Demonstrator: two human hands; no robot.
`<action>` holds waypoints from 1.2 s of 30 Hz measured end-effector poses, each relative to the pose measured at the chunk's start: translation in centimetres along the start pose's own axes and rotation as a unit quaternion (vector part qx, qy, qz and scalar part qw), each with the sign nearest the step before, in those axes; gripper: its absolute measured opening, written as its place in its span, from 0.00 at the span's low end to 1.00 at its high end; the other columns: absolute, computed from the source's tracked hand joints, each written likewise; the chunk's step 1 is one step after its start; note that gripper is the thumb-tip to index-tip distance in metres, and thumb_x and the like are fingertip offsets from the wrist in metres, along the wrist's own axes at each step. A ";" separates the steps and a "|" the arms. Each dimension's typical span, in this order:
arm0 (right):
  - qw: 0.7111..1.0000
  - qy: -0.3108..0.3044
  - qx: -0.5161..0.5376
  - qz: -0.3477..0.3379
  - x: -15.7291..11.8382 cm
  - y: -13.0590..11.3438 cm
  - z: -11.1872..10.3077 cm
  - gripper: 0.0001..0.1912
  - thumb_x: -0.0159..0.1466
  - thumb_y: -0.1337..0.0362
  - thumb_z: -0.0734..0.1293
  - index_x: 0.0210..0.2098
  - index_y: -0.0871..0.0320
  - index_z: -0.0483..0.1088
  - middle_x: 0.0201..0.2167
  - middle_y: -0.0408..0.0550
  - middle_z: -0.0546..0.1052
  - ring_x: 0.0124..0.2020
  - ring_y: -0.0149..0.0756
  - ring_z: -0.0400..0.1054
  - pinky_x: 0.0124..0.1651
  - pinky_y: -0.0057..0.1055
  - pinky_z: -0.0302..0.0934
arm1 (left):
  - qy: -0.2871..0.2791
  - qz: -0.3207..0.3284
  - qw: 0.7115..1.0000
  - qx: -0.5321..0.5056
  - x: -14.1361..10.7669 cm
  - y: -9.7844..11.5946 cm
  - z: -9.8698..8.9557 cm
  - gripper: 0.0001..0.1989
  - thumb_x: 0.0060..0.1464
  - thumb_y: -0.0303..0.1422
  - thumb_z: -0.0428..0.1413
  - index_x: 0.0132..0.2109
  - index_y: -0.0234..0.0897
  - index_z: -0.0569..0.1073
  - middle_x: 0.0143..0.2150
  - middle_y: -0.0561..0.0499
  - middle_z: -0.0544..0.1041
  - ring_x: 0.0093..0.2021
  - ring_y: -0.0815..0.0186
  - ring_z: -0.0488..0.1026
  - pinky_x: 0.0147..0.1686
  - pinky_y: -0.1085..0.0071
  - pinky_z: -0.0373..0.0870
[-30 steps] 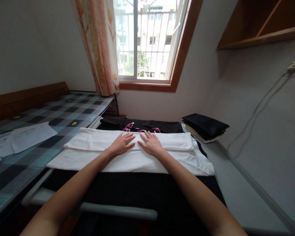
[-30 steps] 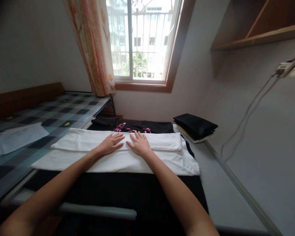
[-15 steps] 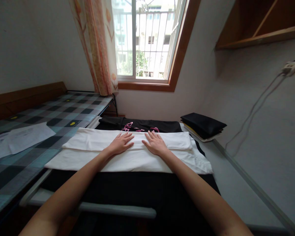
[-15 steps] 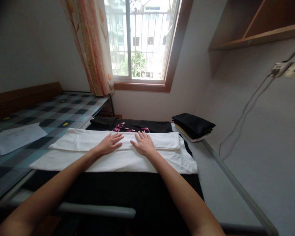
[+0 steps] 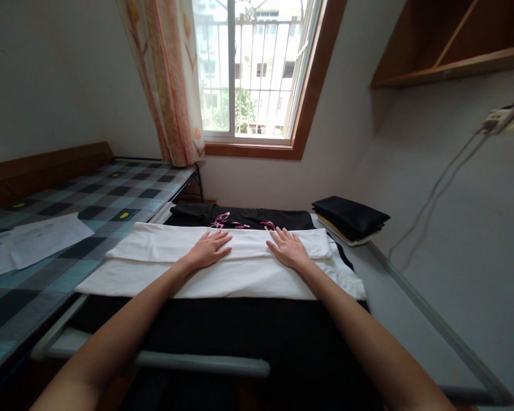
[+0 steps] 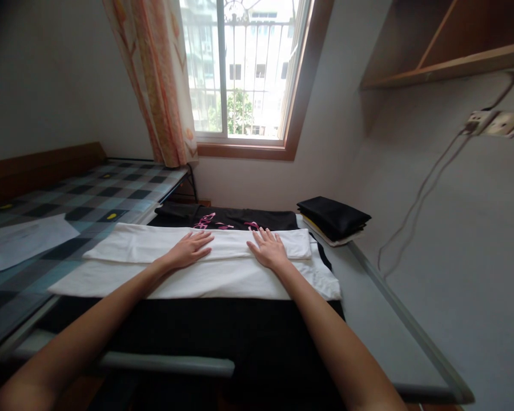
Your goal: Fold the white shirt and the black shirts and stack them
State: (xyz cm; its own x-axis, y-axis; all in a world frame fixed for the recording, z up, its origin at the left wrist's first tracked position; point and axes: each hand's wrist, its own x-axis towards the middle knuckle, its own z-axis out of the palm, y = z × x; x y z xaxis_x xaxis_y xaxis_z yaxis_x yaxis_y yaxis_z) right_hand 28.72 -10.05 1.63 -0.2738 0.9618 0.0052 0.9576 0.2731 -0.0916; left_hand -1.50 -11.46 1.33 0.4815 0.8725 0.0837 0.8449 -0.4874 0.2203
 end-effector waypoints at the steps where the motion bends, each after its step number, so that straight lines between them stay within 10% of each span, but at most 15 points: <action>1: 1.000 -0.001 -0.001 0.001 -0.1 0.3 -0.1 0.37 0.67 0.41 0.43 0.70 0.51 0.46 0.71 0.48 0.46 0.70 0.43 0.38 0.67 0.46 0.33 | -0.001 0.000 1.000 0.001 0.0 0.0 0.0 0.30 0.63 0.51 0.38 0.67 0.45 0.58 0.70 0.49 0.54 0.70 0.58 0.49 0.66 0.54 0.40; 36: 0.986 0.030 -0.029 0.161 -2.0 8.3 -0.8 0.35 0.69 0.46 0.42 0.67 0.55 0.54 0.69 0.55 0.51 0.69 0.44 0.43 0.66 0.50 0.38 | 0.003 0.007 1.000 0.000 0.0 -0.3 0.3 0.30 0.63 0.51 0.39 0.67 0.45 0.59 0.70 0.49 0.54 0.70 0.58 0.49 0.66 0.53 0.41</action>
State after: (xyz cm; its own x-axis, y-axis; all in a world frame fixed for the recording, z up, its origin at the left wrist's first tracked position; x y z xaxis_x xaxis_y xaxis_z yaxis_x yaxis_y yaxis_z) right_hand 37.25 -9.72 1.62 0.0504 0.9977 0.0448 0.9979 -0.0486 -0.0421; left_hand -1.68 -11.28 0.99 0.4912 0.8661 0.0921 0.8385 -0.4989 0.2193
